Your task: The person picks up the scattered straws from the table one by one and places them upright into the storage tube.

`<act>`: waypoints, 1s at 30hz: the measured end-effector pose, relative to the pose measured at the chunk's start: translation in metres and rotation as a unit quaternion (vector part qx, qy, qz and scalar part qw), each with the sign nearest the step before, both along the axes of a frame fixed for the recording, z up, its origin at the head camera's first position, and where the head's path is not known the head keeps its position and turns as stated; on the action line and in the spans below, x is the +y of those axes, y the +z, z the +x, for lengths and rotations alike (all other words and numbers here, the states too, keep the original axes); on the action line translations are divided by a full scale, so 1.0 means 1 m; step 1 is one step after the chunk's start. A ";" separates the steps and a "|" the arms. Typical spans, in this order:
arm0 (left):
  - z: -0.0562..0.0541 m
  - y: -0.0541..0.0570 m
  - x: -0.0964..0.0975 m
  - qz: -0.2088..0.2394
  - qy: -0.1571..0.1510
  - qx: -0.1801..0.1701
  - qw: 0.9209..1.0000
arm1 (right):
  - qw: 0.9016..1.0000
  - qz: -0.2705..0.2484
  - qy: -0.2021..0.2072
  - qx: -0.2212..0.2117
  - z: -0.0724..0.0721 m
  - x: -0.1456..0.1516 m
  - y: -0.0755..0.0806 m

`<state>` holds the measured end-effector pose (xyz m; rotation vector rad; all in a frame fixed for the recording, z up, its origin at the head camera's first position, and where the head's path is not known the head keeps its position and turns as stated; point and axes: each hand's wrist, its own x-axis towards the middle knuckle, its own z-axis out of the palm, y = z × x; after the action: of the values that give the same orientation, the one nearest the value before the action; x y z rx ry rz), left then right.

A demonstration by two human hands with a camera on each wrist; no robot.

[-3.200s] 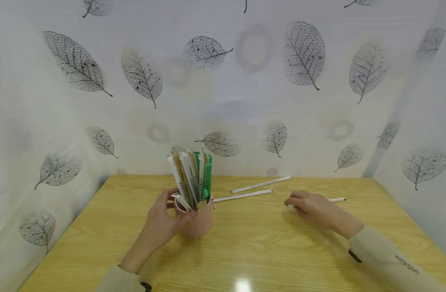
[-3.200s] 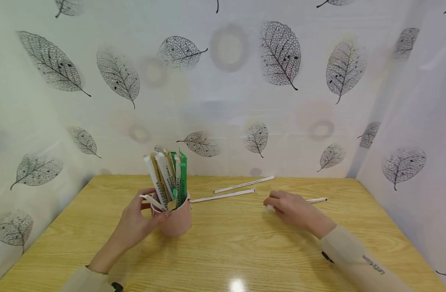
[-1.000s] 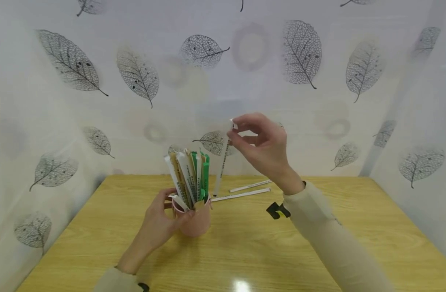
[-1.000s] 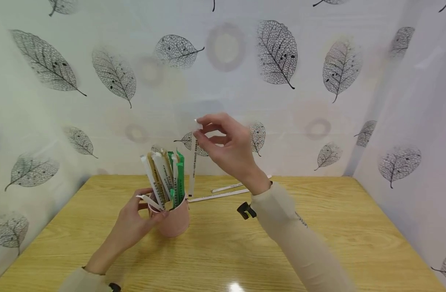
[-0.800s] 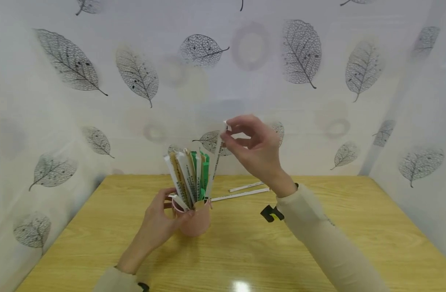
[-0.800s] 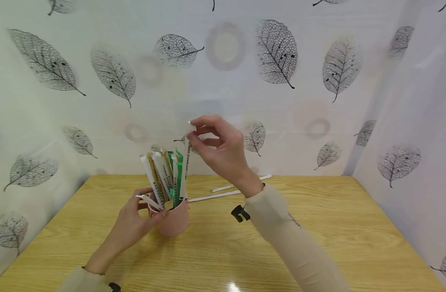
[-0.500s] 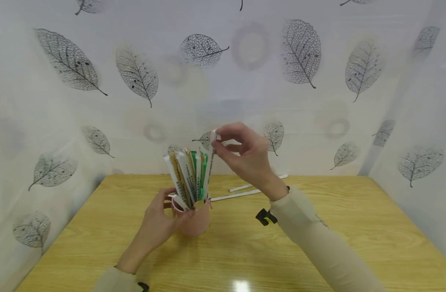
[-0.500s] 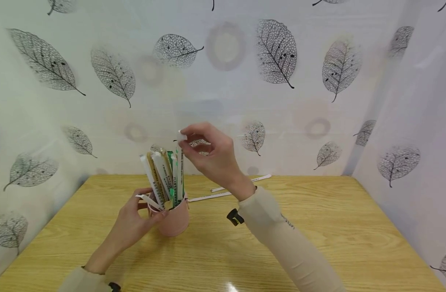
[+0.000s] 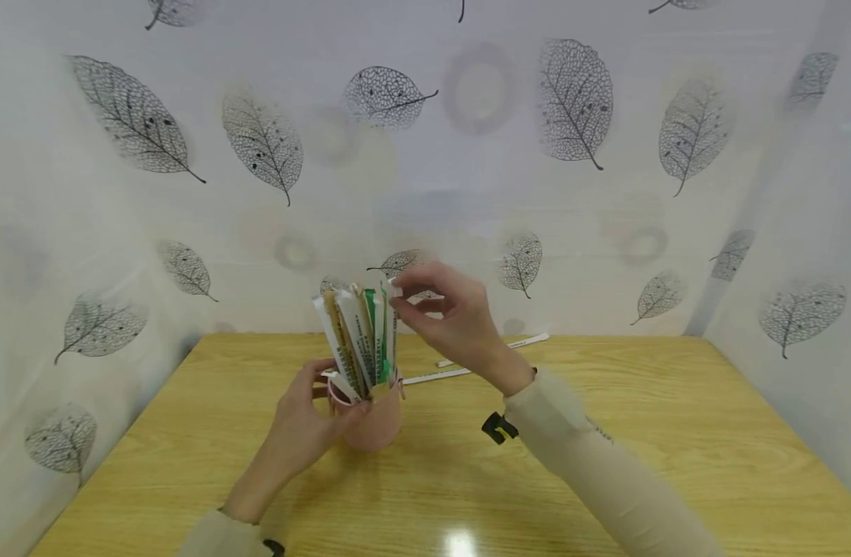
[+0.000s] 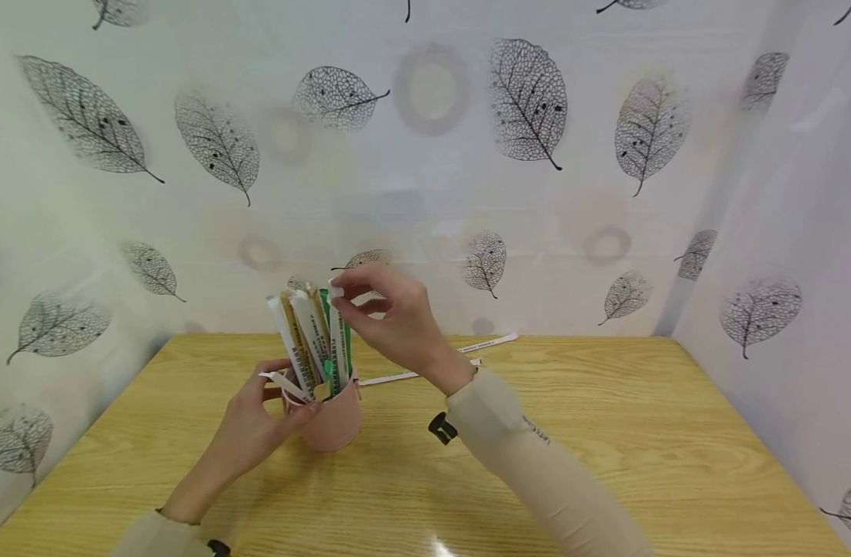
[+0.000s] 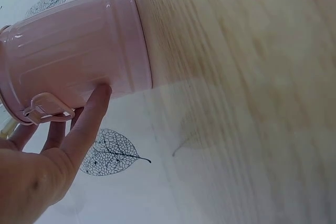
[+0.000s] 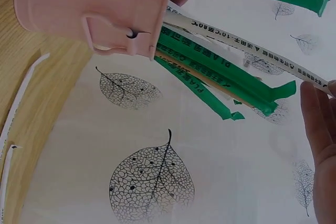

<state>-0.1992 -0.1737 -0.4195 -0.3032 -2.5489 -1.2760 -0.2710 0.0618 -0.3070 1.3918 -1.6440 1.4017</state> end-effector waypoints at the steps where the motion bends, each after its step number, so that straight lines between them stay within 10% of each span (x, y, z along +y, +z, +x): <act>1: 0.000 0.000 0.000 0.000 -0.001 -0.001 1.000 | 1.000 0.005 0.000 -0.005 0.000 0.000 -0.002; 30: 0.000 0.000 0.000 0.007 0.004 -0.005 1.000 | 0.998 0.066 -0.011 -0.015 0.002 -0.004 -0.049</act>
<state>-0.1988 -0.1740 -0.4200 -0.2845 -2.5468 -1.2948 -0.2689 0.0579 -0.3561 1.4272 -1.7934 1.3277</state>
